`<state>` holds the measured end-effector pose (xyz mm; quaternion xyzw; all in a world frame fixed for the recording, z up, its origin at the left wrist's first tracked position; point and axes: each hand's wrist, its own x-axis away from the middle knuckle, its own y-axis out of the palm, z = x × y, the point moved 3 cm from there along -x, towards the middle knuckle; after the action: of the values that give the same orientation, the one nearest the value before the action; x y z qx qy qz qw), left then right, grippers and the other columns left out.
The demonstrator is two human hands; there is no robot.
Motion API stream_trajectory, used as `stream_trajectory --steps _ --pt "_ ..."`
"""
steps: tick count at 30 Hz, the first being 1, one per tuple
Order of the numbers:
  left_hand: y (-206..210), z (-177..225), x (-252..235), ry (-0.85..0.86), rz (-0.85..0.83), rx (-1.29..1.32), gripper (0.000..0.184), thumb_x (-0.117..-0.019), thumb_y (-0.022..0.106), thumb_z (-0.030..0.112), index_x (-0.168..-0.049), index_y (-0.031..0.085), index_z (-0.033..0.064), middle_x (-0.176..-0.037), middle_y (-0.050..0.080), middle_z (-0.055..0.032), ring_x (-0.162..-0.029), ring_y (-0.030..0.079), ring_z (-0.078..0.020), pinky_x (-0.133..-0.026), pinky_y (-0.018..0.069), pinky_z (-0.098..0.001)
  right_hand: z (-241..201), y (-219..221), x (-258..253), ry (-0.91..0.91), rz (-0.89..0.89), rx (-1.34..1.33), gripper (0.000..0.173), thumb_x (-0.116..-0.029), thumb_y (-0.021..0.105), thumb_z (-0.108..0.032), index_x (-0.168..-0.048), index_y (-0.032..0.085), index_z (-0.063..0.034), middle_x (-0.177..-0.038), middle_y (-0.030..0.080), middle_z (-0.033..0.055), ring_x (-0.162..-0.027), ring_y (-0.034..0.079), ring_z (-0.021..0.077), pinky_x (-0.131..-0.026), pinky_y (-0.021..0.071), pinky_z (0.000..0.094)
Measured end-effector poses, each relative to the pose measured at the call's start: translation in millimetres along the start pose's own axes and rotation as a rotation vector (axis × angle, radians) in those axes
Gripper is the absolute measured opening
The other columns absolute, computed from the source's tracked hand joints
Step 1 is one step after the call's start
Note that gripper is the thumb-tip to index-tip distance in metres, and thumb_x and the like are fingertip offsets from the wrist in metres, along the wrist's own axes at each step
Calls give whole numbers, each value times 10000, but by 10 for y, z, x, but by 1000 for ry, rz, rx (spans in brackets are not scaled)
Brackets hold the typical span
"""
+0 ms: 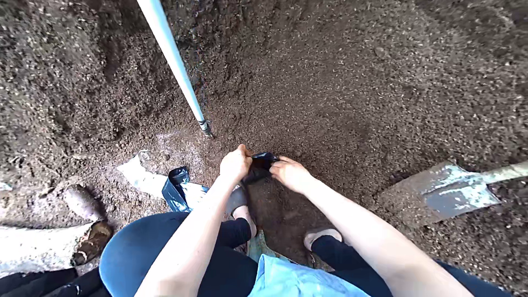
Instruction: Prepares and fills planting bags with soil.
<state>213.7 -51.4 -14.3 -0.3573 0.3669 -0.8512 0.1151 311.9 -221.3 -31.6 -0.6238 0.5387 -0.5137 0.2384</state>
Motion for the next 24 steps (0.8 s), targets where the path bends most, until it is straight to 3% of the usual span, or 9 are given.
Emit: stream_trajectory --steps 2,5,7,9,11,13,16,18,24 --pt "31 35 -91 -58 -1 -20 320 -1012 596 228 -1298 593 84 -1123 709 -220 -1091 682 -429 -898 524 -654 245 114 -2 62 148 -122 311 -1086 479 -205 -1267 679 -50 -1372 646 128 -1372 544 254 -1251 278 450" --pt "80 133 -153 -41 29 -14 422 -969 647 123 -1368 531 51 -1264 634 -269 -1125 664 -436 -939 530 -611 430 419 153 493 503 -657 337 -1065 515 -225 -1305 637 -22 -1373 618 145 -1322 564 240 -1142 441 403" --pt "134 178 -179 37 33 -23 421 -937 659 41 -1346 559 45 -1405 488 -291 -1112 650 -434 -921 562 -567 420 887 290 924 649 -1315 444 -1119 391 -261 -1405 494 62 -1349 598 217 -1207 620 262 -1024 514 400" --pt "185 226 -218 152 -12 -82 253 -961 619 51 -1210 662 38 -1444 472 -250 -1129 649 -381 -927 570 -513 317 1337 332 1211 680 -2056 706 -1106 256 -540 -1544 296 13 -1455 499 268 -1230 597 336 -985 520 433" --pt "161 357 -241 266 -143 -208 187 -1000 576 73 -1127 708 37 -1505 482 -217 -1206 633 -379 -964 550 -538 356 1578 232 1219 866 -2476 844 -1044 226 -685 -1577 204 -31 -1515 432 262 -1280 572 329 -1006 516 410" --pt "126 494 -288 341 -342 -412 234 -992 534 14 -1100 736 61 -1566 448 -205 -1309 568 -429 -1008 509 -616 461 1694 76 1124 1152 -2667 908 -1014 225 -735 -1570 167 -20 -1518 405 274 -1293 565 339 -1025 520 404" --pt "142 650 -381 307 -590 -768 350 -983 526 -35 -1272 692 71 -1637 361 -195 -1363 507 -483 -1040 470 -656 518 1781 -83 938 1403 -2818 943 -984 234 -776 -1565 121 -42 -1510 394 267 -1301 547 364 -1039 509 460" --pt "188 691 -452 293 -676 -850 478 -940 562 -74 -1404 597 33 -1648 343 -185 -1347 518 -486 -1023 474 -664 535 1826 -113 899 1414 -2862 967 -970 231 -794 -1569 129 -42 -1503 408 272 -1296 553 378 -1032 513 488" --pt "120 742 -514 221 -685 -509 562 -963 630 45 -1500 472 -7 -1694 269 -131 -1497 392 -343 -1185 361 -561 662 1616 -127 762 1360 -2981 1017 -940 241 -833 -1563 195 -31 -1516 399 279 -1354 496 427 -1076 473 570"
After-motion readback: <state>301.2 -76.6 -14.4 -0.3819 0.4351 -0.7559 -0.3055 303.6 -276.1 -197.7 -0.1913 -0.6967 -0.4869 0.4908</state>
